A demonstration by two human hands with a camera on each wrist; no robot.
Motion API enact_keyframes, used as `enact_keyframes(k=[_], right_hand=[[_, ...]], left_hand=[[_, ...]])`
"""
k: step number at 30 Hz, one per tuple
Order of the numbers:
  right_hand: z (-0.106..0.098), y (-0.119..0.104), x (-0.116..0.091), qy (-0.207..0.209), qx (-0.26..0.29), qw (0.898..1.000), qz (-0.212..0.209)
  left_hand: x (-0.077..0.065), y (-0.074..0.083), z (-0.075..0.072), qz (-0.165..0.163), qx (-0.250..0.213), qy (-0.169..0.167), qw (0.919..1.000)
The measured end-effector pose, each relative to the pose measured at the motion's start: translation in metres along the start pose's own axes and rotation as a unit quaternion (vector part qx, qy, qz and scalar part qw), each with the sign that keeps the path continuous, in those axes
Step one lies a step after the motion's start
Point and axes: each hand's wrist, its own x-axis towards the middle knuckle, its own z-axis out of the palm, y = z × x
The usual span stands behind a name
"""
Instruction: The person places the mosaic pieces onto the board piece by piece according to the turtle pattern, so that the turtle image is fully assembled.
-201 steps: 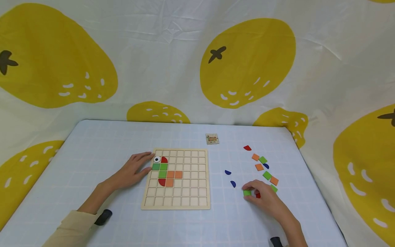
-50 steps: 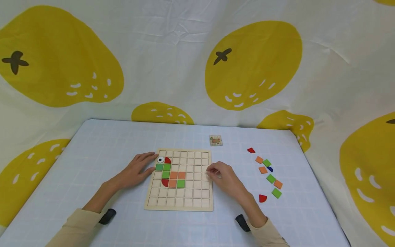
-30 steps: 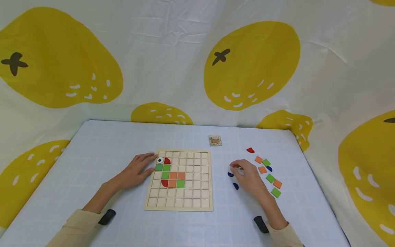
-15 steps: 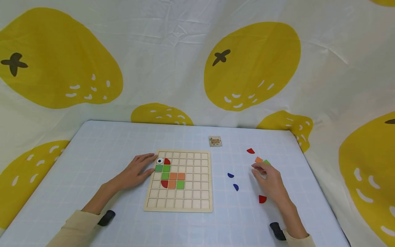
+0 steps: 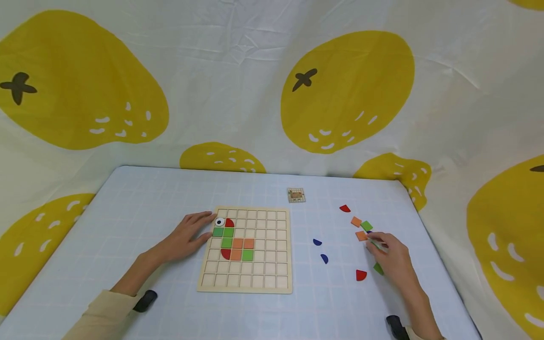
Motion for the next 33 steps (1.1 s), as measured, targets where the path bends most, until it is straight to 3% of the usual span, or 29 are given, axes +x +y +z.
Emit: enact_keyframes(k=[14, 25, 33], right_hand=[[-0.005, 0.008, 0.000, -0.043, -0.023, 0.999, 0.016], [-0.006, 0.000, 0.001, 0.007, -0.016, 0.999, -0.043], [-0.002, -0.016, 0.004, 0.017, 0.007, 0.998, -0.066]], left_hand=[[0.001, -0.007, 0.004, -0.001, 0.001, -0.011, 0.9999], [0.001, -0.005, 0.003, -0.007, 0.002, -0.013, 0.9999], [0.001, -0.003, 0.002, -0.004, 0.001, -0.009, 1.0000]])
